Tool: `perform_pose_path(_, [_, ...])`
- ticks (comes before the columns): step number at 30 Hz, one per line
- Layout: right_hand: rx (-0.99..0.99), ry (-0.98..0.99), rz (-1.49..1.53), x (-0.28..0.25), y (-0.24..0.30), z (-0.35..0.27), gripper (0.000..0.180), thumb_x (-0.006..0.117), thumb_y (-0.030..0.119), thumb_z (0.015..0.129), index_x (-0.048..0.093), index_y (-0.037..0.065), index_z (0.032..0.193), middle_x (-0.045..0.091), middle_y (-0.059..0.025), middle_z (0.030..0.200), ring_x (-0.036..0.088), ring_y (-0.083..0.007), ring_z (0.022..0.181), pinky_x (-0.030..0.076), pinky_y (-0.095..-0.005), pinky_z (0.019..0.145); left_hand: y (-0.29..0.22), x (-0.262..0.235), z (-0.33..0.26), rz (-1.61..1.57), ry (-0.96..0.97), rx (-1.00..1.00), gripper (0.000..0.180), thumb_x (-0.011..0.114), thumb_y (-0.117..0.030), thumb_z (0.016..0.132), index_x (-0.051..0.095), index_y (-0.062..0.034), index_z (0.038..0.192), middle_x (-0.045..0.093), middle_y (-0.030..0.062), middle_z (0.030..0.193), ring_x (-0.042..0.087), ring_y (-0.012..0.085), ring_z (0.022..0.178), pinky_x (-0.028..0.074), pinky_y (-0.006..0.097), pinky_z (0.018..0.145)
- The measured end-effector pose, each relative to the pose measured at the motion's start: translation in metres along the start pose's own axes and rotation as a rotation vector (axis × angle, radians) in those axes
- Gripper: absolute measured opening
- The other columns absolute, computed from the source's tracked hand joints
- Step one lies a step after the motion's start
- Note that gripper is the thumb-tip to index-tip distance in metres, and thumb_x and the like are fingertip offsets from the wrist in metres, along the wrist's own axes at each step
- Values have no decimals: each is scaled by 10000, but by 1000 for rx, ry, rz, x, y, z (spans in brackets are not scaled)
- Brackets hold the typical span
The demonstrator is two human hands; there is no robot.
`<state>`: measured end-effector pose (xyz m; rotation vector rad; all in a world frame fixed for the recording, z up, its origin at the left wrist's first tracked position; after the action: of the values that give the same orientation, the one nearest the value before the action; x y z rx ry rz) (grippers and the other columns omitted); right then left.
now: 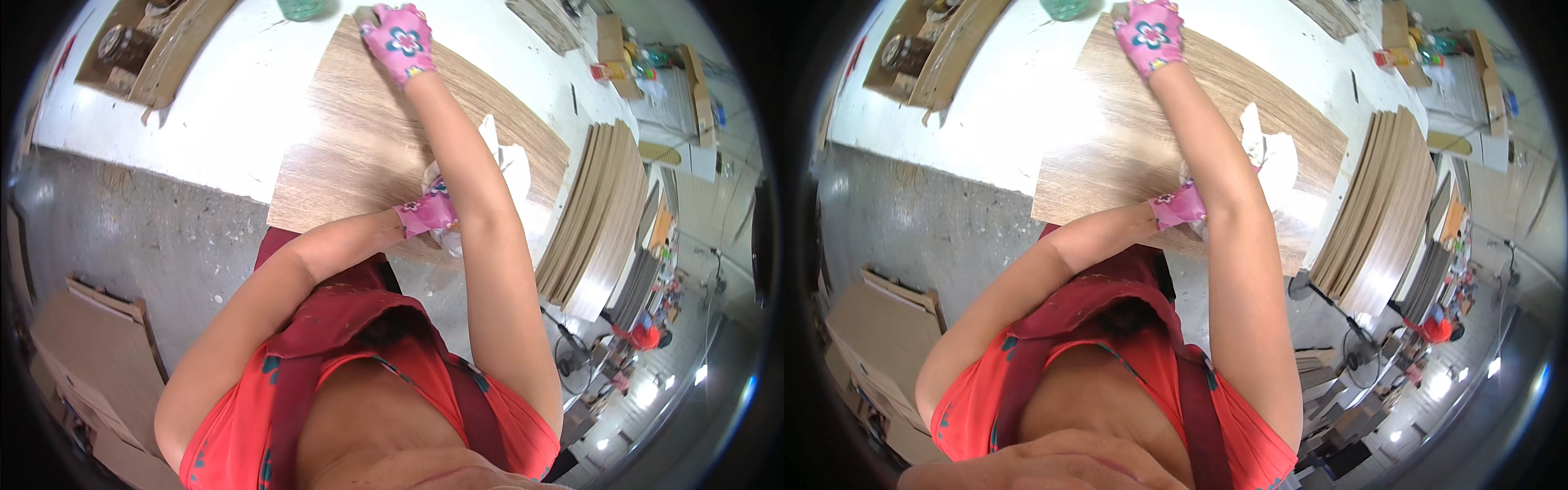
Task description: The person sands a wooden board with a sanding block and wipes the surface with a white cloth.
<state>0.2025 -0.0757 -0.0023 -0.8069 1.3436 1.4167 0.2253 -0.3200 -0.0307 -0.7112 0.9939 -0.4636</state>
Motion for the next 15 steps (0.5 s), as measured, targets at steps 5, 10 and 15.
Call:
perform_pose_path(5, [270, 91, -121, -54, -128, -80, 353, 508, 322, 865, 627, 52, 1058, 648, -163, 883, 545, -312, 1008, 461, -414, 882, 6, 15, 10, 39, 45, 1, 599, 609, -331, 718, 488, -99, 1257, 460, 65, 1322, 343, 260, 1280, 230, 408, 1091])
perform_pose_path(10, [298, 85, -284, -77, -153, -95, 305, 486, 315, 845, 646, 78, 950, 626, -109, 669, 577, -274, 851, 458, -411, 851, 18, 37, 10, 63, -77, 17, 585, 668, -335, 647, 557, -83, 1164, 472, 77, 1304, 397, 268, 1236, 242, 411, 1084])
perform_pose_path(15, [84, 72, -109, -10, -58, -44, 382, 507, 329, 830, 571, 43, 1074, 581, -202, 1034, 510, -365, 1050, 416, -465, 935, 12, 61, 20, -638, 7, -6, 477, 440, -252, 882, 365, -82, 1321, 453, 84, 1315, 389, 233, 1244, 280, 370, 1065])
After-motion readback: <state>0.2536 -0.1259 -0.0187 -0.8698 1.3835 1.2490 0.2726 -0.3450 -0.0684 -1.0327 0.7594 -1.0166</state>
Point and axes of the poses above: each hand's wrist, its own z-axis towards the middle knuckle, its own x-axis out of the palm, y = z × x, the point moved 8 cm from there along z, towards the middle knuckle
